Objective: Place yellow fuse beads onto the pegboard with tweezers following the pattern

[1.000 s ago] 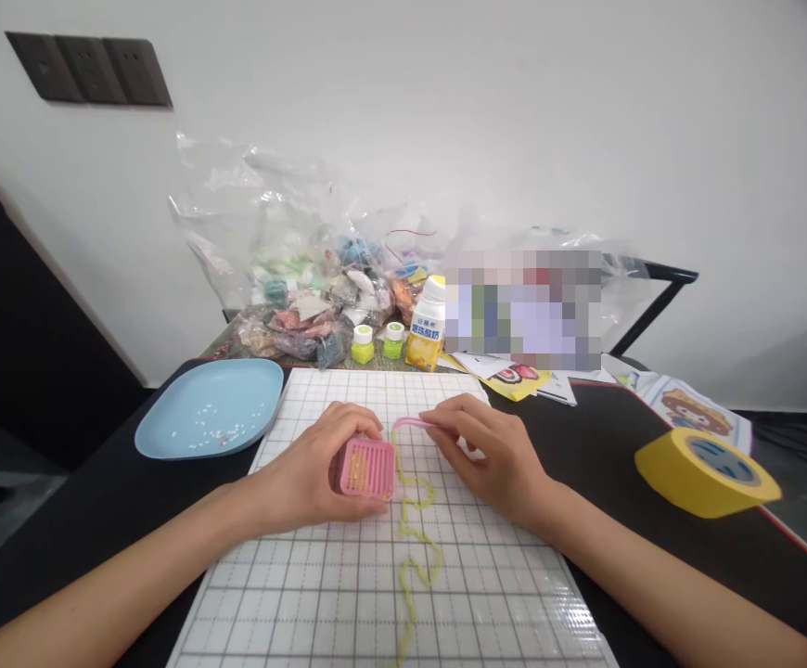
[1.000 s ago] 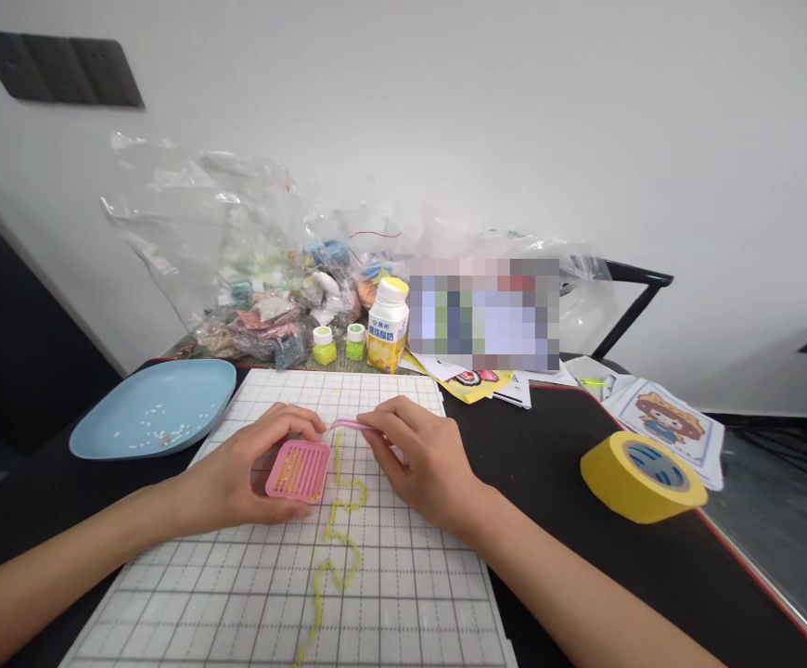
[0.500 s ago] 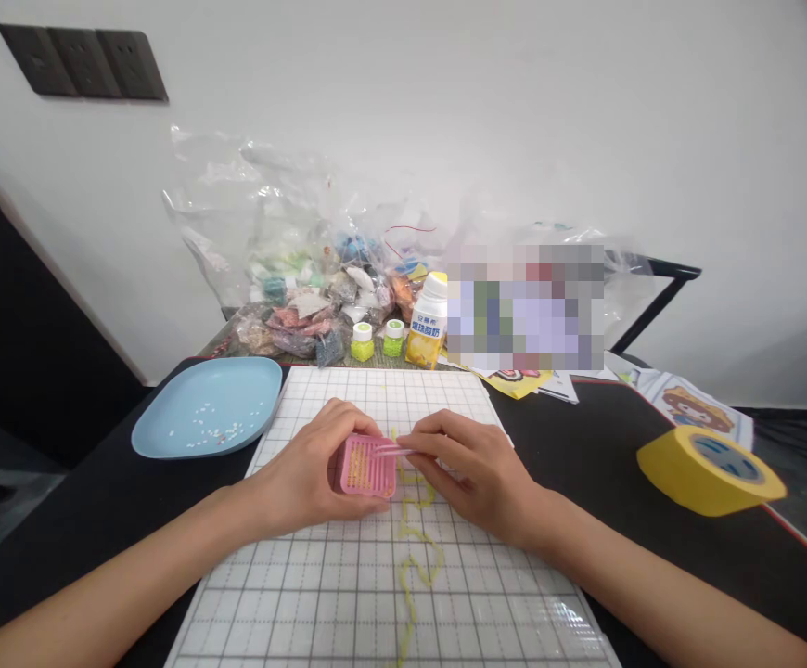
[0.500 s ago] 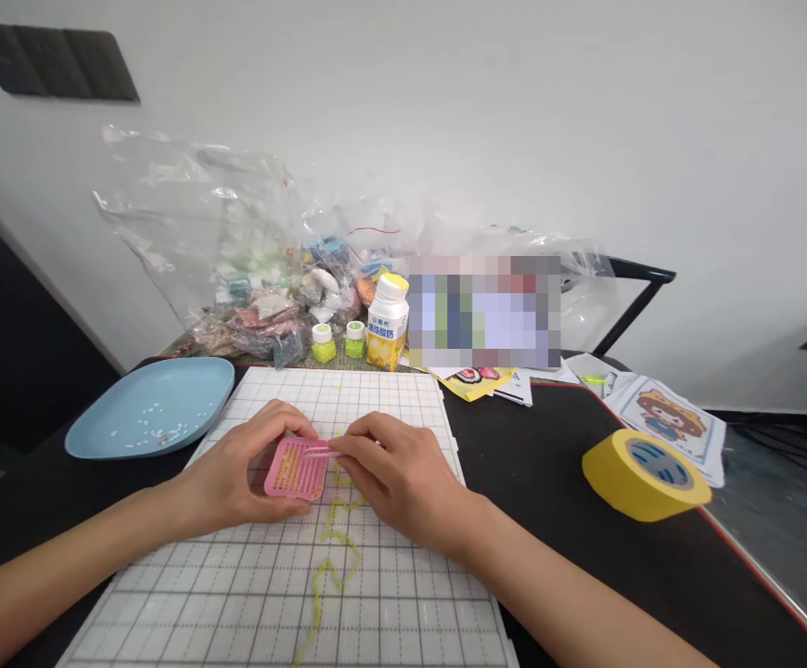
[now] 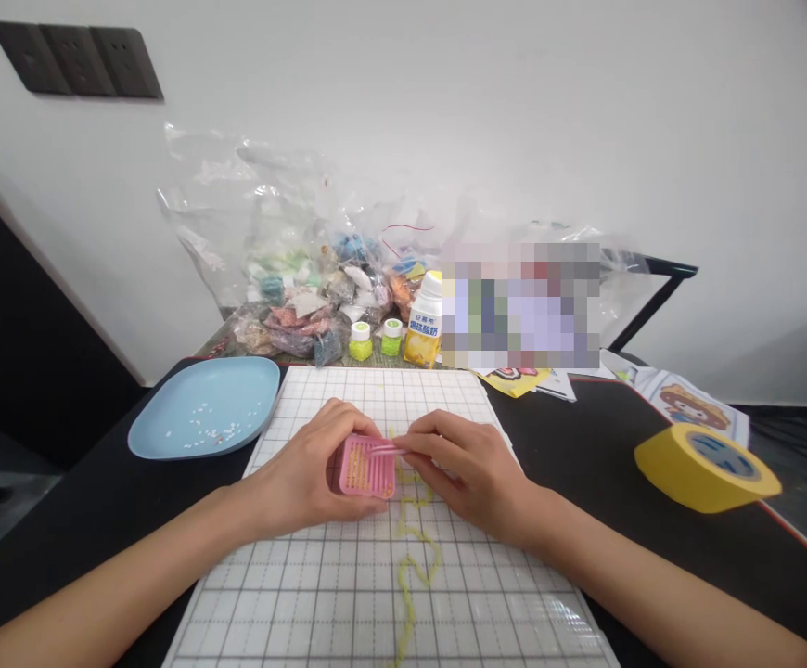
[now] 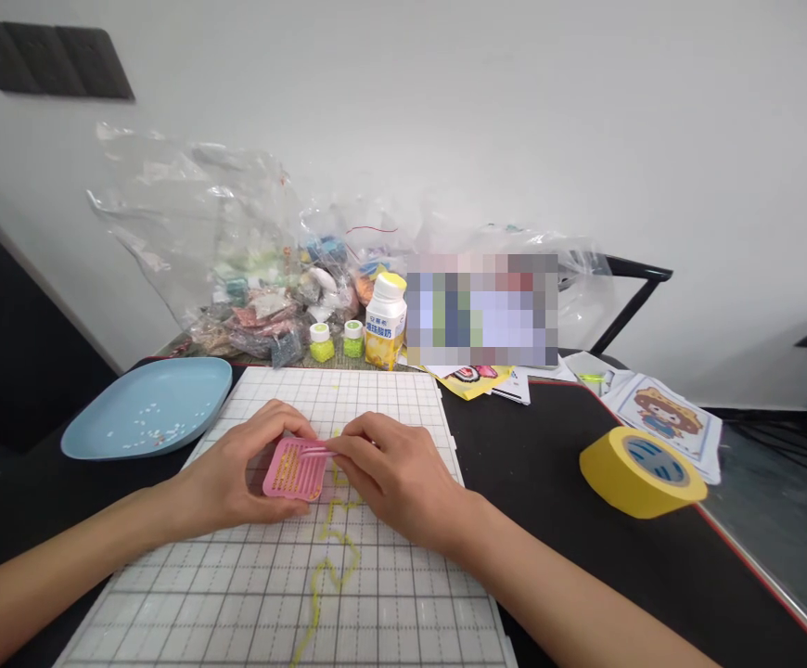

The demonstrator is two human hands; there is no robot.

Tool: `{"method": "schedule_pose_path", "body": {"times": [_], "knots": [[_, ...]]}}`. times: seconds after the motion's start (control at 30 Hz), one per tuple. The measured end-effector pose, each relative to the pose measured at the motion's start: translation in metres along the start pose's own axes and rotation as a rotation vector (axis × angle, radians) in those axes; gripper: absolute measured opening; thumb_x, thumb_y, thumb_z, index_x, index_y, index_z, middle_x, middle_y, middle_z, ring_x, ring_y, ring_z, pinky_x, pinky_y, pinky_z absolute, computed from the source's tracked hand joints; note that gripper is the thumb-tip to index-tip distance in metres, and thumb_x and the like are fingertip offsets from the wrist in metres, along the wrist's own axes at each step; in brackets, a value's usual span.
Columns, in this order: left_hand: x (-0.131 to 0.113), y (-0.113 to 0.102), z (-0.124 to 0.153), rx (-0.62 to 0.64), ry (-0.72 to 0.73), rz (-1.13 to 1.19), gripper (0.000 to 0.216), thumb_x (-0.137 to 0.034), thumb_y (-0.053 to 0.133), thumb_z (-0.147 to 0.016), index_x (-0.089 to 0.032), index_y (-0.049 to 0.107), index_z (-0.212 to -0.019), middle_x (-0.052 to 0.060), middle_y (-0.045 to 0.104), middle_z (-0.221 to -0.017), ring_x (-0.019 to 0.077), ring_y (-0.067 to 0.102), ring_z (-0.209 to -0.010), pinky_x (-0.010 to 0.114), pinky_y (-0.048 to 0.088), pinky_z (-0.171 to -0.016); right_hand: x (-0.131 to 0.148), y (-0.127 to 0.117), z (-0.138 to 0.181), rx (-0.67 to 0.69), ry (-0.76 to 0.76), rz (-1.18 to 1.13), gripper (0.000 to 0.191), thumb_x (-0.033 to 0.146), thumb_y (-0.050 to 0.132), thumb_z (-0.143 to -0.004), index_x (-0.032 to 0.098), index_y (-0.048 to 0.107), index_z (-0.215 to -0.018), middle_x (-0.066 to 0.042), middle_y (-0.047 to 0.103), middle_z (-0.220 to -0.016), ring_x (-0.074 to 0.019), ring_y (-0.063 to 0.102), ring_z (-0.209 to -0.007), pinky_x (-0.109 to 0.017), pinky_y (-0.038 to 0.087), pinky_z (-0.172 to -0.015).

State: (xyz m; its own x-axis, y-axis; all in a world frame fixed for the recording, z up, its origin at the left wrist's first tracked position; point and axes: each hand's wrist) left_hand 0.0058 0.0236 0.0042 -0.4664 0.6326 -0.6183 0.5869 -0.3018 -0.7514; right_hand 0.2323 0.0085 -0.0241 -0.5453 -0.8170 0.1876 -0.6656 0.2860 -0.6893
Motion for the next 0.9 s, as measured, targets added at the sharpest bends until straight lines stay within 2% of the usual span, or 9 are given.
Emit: {"method": "schedule_pose_path", "body": {"times": [0.3,0.43,0.63,0.9], "knots": [[0.002,-0.001,0.001,0.017,-0.005,-0.017,0.043,-0.034,0.079,-0.071,-0.025,0.049,-0.100,0.002,0.054,-0.099,0.0248,0.051,-0.094,0.040,0.046,-0.080,0.001,-0.002,-0.003,-0.081,0.037,-0.038,0.016,0.019,0.051,-0.094,0.017,0.066,-0.100,-0.004,0.067,-0.084,-0.0107,0.061,-0.069,-0.021,0.047,-0.053],[0.002,-0.002,0.001,0.034,0.023,0.017,0.042,-0.031,0.079,-0.072,-0.026,0.050,-0.102,0.002,0.055,-0.106,0.0258,0.049,-0.101,0.044,0.045,-0.089,-0.008,-0.004,-0.001,-0.137,0.108,0.000,0.016,0.019,0.051,-0.093,0.018,0.066,-0.100,-0.004,0.068,-0.084,-0.0112,0.061,-0.069,-0.020,0.045,-0.051],[0.002,-0.003,0.002,0.092,0.039,0.046,0.042,-0.033,0.079,-0.073,-0.027,0.052,-0.104,0.005,0.053,-0.115,0.0282,0.046,-0.111,0.047,0.042,-0.096,-0.018,-0.002,0.004,-0.073,0.240,0.133,0.019,0.023,0.049,-0.094,0.018,0.067,-0.095,-0.004,0.068,-0.082,-0.0095,0.057,-0.058,-0.021,0.042,-0.050],[0.001,-0.004,0.002,0.126,0.018,0.034,0.043,-0.033,0.080,-0.072,-0.027,0.052,-0.105,0.007,0.050,-0.124,0.0300,0.042,-0.120,0.050,0.040,-0.100,-0.016,-0.001,0.004,-0.021,0.274,0.186,0.019,0.025,0.049,-0.093,0.019,0.068,-0.093,-0.003,0.068,-0.081,-0.0097,0.057,-0.057,-0.021,0.040,-0.050]]}}
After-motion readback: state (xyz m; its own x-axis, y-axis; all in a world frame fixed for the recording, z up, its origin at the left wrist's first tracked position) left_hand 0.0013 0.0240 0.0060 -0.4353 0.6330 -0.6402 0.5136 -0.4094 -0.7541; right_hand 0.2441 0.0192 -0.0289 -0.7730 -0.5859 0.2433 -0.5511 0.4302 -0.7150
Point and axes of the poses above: each hand's wrist, its own z-axis away from the middle knuckle, its own y-axis out of the palm, x = y × z
